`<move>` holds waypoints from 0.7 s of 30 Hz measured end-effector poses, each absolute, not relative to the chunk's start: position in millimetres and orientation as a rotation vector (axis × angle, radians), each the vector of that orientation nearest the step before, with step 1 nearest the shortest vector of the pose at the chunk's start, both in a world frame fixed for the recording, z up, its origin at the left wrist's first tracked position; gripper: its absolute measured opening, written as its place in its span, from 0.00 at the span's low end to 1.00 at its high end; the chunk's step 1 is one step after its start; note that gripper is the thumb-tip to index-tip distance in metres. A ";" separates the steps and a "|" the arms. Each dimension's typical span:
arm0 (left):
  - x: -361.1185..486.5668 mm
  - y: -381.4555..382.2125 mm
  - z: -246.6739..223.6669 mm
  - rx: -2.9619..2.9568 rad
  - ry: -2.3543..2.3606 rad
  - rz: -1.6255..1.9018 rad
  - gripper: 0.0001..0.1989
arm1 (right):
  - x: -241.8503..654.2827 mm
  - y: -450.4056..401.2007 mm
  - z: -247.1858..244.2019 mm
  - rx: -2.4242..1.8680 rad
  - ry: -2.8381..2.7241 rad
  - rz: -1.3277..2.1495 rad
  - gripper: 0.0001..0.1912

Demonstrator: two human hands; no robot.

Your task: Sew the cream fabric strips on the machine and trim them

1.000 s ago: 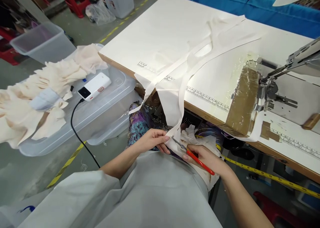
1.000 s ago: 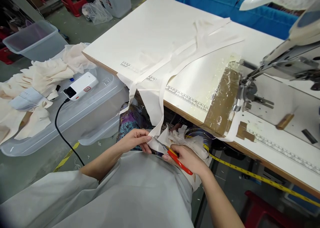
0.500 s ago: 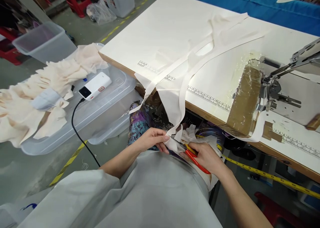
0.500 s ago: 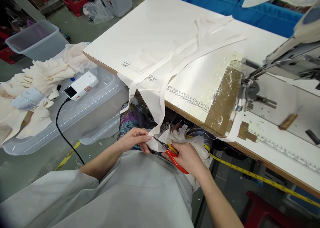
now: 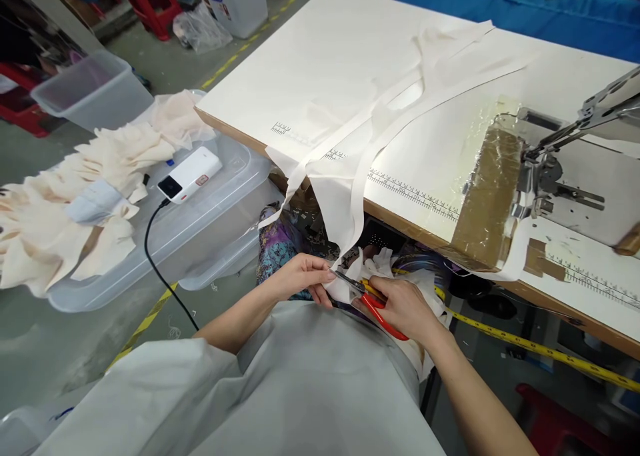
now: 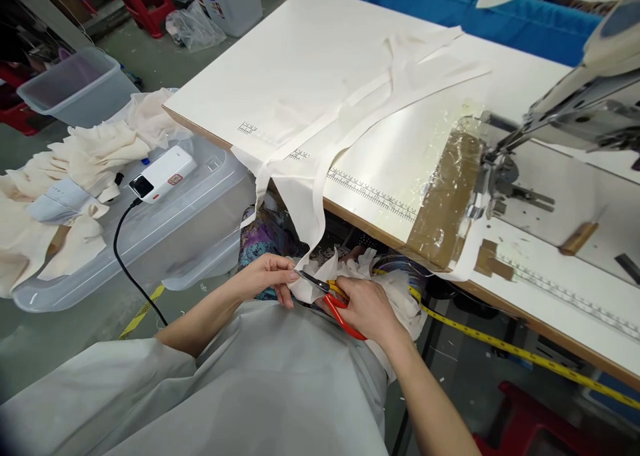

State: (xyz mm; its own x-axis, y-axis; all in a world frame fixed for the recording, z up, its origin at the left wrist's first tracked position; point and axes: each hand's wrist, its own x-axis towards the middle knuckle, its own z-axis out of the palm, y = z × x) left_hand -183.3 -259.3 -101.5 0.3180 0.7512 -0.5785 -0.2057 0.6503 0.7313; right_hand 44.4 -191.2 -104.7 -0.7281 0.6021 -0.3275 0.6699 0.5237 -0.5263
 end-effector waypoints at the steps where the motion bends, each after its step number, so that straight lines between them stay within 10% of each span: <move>1: -183.2 -259.1 -101.0 0.604 1.070 0.677 0.22 | 45.5 -191.5 -106.0 1.117 2.644 -1.007 0.24; 21: -186.3 -238.2 -82.0 1.397 1.245 0.500 0.16 | 60.2 -204.6 -121.3 1.317 2.634 -1.396 0.26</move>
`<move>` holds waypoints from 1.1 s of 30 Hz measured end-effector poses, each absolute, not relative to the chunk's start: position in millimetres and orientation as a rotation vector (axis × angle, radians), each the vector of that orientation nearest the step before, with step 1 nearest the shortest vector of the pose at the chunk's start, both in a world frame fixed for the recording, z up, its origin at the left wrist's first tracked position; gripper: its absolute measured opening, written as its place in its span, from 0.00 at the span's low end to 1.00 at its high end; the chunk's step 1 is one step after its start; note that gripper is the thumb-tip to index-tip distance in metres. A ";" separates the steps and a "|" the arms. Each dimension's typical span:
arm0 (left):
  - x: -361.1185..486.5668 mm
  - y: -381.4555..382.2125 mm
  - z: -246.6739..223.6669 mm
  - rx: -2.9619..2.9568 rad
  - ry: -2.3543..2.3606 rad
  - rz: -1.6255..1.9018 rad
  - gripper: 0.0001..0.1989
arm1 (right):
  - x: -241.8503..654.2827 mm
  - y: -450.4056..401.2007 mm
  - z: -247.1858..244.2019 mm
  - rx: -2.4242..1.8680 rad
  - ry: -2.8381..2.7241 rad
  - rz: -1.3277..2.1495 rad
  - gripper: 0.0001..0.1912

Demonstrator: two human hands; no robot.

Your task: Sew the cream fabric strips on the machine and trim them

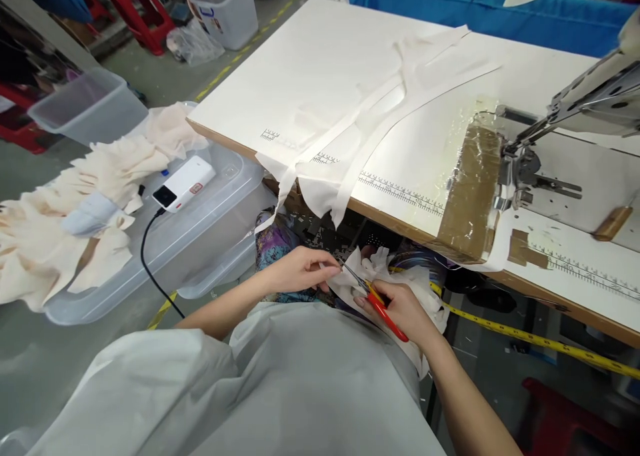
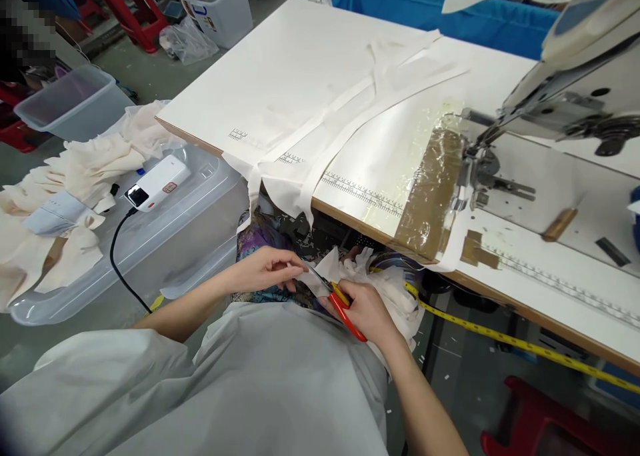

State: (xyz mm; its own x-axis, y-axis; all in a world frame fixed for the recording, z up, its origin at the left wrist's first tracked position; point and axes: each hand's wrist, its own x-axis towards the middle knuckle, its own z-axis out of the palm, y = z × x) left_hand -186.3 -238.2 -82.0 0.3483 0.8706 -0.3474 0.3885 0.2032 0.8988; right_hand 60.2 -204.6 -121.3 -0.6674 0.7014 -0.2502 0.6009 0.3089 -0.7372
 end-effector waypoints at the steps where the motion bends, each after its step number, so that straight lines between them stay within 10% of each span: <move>1: -186.3 -234.2 -79.2 1.628 1.319 0.494 0.13 | 63.4 -206.7 -120.8 -1.225 -2.424 1.299 0.26; 6: -166.9 -195.2 -71.4 2.585 1.406 -0.042 0.17 | 78.6 -221.3 -121.4 -1.240 -2.259 1.373 0.25; 15: -149.2 -175.3 -87.4 2.417 1.333 -0.454 0.08 | 99.8 -241.5 -119.2 -1.384 -2.018 1.508 0.24; 33: -141.2 -218.9 -94.8 0.752 0.917 0.559 0.26 | 106.5 -219.2 -104.6 -1.255 -2.079 1.942 0.23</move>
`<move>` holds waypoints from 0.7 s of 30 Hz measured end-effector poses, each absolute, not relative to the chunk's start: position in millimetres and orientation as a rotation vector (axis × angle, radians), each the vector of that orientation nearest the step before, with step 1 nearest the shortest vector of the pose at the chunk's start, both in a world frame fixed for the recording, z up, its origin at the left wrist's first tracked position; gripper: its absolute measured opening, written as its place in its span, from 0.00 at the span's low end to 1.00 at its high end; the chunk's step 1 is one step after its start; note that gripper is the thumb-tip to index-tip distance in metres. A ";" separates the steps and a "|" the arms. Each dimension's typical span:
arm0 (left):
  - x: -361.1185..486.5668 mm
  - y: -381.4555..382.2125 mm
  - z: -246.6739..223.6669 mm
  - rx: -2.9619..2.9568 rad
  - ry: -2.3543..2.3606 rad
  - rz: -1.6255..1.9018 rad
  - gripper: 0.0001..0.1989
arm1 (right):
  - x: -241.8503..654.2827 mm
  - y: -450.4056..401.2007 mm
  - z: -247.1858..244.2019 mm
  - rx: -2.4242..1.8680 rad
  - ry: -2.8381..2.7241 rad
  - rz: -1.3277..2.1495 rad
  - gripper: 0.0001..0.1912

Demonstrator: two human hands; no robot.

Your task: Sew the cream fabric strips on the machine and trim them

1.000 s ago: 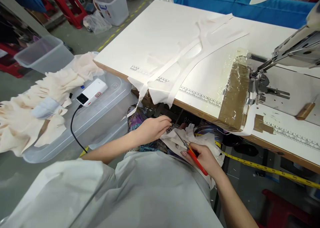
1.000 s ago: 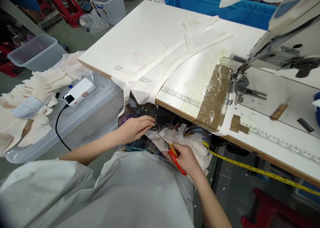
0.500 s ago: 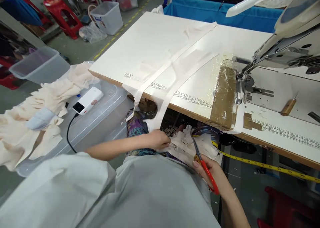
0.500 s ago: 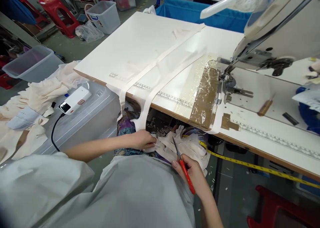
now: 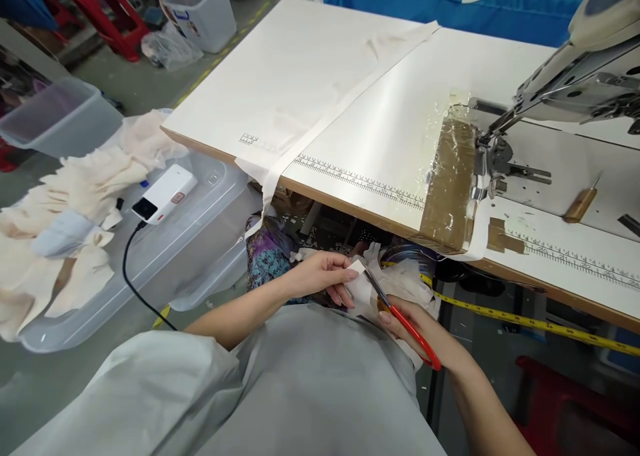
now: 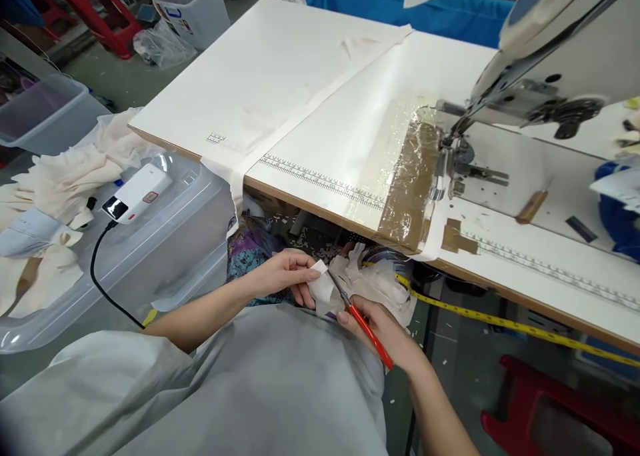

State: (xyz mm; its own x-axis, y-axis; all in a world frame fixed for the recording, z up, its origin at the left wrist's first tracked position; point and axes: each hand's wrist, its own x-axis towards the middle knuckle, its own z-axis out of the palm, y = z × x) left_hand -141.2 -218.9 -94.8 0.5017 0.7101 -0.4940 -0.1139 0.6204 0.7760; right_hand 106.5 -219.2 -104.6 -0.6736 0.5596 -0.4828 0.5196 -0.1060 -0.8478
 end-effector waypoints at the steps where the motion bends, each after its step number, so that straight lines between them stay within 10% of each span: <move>1: -141.4 -219.1 -95.7 0.743 0.925 0.562 0.26 | 105.1 -217.8 -103.5 -1.261 -2.090 1.950 0.23; 21: -149.8 -222.4 -107.4 0.681 0.955 0.622 0.24 | 91.0 -213.9 -101.1 -1.446 -2.445 1.419 0.26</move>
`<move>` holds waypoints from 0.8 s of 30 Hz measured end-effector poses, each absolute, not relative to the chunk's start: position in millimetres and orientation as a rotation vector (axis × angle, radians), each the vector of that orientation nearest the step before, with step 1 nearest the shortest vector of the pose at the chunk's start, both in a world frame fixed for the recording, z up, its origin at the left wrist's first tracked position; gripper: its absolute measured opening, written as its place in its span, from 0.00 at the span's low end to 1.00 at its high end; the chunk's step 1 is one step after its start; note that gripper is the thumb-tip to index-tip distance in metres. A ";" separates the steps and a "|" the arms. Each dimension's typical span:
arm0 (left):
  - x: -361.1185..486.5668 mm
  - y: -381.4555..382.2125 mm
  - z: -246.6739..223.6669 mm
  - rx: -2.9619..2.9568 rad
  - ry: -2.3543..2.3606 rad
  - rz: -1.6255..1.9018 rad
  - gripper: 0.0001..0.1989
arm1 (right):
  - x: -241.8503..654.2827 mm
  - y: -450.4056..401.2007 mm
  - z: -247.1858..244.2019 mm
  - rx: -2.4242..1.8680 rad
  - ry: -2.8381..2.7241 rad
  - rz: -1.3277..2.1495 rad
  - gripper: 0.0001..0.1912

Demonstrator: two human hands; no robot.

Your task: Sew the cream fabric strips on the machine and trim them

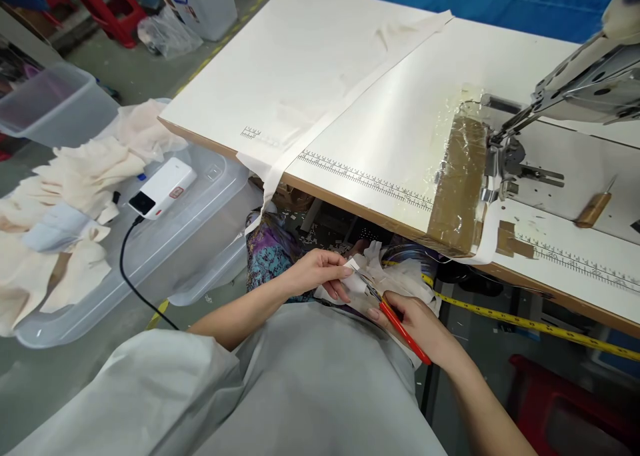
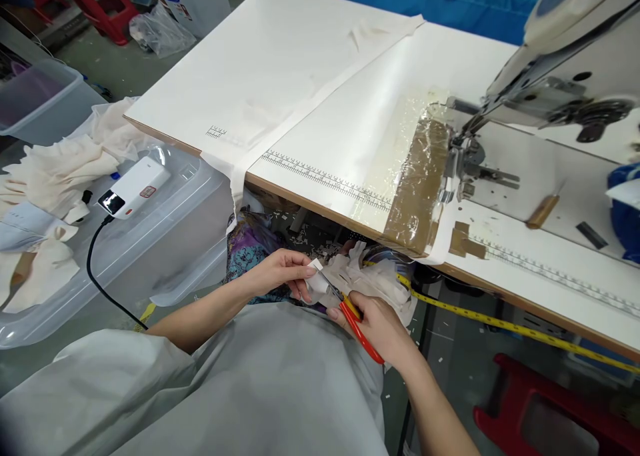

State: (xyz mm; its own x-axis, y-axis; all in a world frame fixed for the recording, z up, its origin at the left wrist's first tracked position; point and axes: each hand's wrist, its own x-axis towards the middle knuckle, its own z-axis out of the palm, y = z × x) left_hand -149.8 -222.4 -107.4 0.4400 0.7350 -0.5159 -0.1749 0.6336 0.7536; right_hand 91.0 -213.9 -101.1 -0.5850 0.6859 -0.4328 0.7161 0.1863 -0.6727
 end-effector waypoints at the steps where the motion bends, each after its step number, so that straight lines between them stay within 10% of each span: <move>1: -149.8 -222.4 -106.8 0.681 0.956 0.621 0.25 | 90.5 -214.8 -101.0 1.430 2.398 -1.353 0.26; 15: -147.7 -223.8 -99.4 0.679 0.957 0.600 0.26 | 79.0 -214.7 -94.4 1.445 2.514 -1.064 0.23; 24: -140.8 -228.6 -100.0 0.742 0.960 0.554 0.27 | 78.6 -214.9 -98.6 1.583 2.480 -1.523 0.22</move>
